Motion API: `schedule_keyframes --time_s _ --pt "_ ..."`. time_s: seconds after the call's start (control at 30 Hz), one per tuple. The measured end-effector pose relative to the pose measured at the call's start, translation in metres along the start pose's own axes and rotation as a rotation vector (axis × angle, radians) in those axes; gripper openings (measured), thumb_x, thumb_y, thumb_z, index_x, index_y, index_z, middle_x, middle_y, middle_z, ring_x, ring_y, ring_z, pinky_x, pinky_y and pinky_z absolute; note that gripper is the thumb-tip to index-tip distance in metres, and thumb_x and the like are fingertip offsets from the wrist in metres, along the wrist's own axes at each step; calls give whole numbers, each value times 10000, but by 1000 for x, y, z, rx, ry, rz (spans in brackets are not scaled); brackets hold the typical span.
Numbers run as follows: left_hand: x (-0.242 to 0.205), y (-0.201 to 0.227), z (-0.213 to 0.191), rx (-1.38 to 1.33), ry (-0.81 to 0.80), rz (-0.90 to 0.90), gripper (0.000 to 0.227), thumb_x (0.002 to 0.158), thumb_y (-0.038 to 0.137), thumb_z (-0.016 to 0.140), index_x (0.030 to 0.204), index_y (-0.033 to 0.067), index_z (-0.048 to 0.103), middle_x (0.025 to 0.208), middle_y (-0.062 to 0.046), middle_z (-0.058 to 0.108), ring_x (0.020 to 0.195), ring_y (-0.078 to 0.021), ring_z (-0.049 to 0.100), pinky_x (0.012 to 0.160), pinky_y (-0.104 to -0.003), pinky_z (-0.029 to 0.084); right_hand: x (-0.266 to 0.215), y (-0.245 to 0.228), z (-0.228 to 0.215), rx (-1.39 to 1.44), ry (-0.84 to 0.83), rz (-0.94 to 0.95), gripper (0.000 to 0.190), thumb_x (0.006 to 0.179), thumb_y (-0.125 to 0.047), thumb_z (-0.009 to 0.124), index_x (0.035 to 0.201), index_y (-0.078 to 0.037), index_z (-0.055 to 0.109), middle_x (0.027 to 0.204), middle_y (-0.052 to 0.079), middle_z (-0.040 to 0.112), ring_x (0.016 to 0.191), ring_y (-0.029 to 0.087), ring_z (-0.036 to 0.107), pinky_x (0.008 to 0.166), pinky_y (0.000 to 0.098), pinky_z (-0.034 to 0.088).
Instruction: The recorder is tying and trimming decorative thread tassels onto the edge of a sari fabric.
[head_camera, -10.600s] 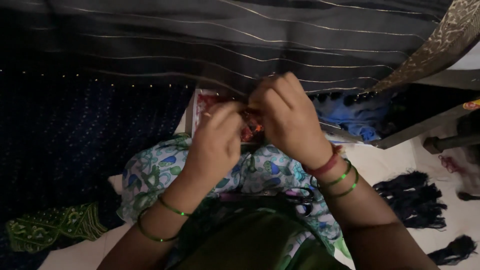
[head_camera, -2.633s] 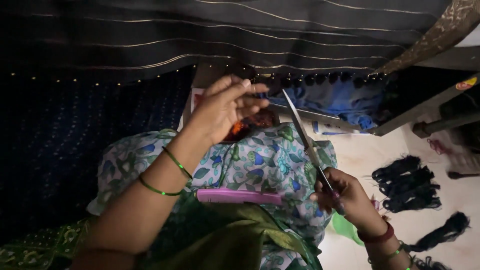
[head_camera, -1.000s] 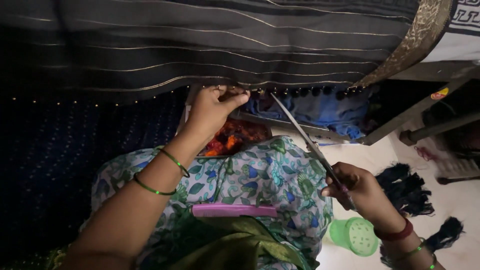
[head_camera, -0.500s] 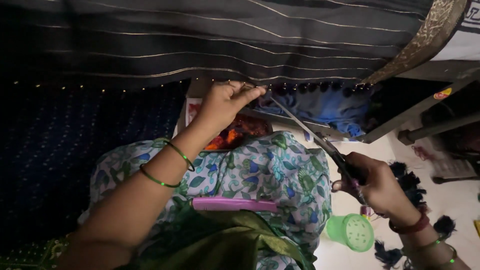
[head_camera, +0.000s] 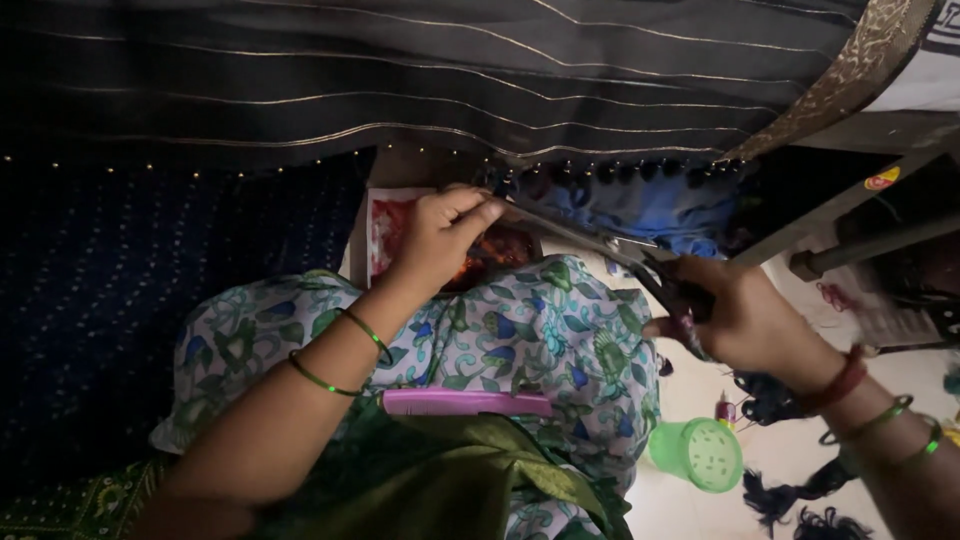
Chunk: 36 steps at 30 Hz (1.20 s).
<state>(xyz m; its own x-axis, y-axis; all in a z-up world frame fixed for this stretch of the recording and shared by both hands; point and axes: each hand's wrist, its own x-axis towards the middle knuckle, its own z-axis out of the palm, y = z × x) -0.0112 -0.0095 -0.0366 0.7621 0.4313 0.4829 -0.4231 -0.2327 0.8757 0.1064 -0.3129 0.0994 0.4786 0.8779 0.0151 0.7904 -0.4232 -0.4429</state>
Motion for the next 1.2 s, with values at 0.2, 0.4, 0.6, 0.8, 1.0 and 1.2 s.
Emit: schedule_keyframes --time_s 0.2,0.4,0.6,0.8,1.0,1.2 --pt "-2 -5 2 20 36 -105 136 972 87 700 955 -28 771 764 -46 648 716 -84 570 649 -254 448 30 -37 -20 -259 -156 122 560 733 -416 902 1027 5 678 590 148 652 484 224 625 495 401 482" --pt "0 9 4 24 35 12 139 961 60 661 972 22 795 899 -57 752 824 -104 693 754 -266 529 34 -42 -12 -127 -143 151 557 749 -382 845 1136 -21 671 584 120 661 467 193 604 438 389 485" --pt "-1 15 6 45 50 -59 151 981 112 683 931 19 793 890 -77 764 812 -147 695 756 -285 543 21 -29 -4 -139 -87 19 410 759 -357 833 926 -7 698 597 124 640 466 199 567 473 373 486" --pt "-24 -33 -5 89 17 -255 198 952 161 680 1062 23 771 944 -53 792 870 -153 724 786 -273 549 14 -18 11 -82 -190 85 410 730 -331 828 1019 -60 722 580 92 662 462 193 594 471 373 490" --pt "-39 -22 -32 62 51 -329 210 984 189 676 1039 17 786 1066 -82 775 1004 -157 727 898 -289 558 -8 39 62 90 -427 -108 270 783 -204 790 1006 -67 729 788 57 757 631 165 744 576 331 601" --pt "-39 -18 -24 -272 44 -575 244 986 183 652 1112 2 758 1059 -53 778 977 -142 706 815 -299 544 -28 61 128 229 -773 -135 343 912 -93 692 1254 -78 710 1166 113 763 970 277 737 817 395 577"
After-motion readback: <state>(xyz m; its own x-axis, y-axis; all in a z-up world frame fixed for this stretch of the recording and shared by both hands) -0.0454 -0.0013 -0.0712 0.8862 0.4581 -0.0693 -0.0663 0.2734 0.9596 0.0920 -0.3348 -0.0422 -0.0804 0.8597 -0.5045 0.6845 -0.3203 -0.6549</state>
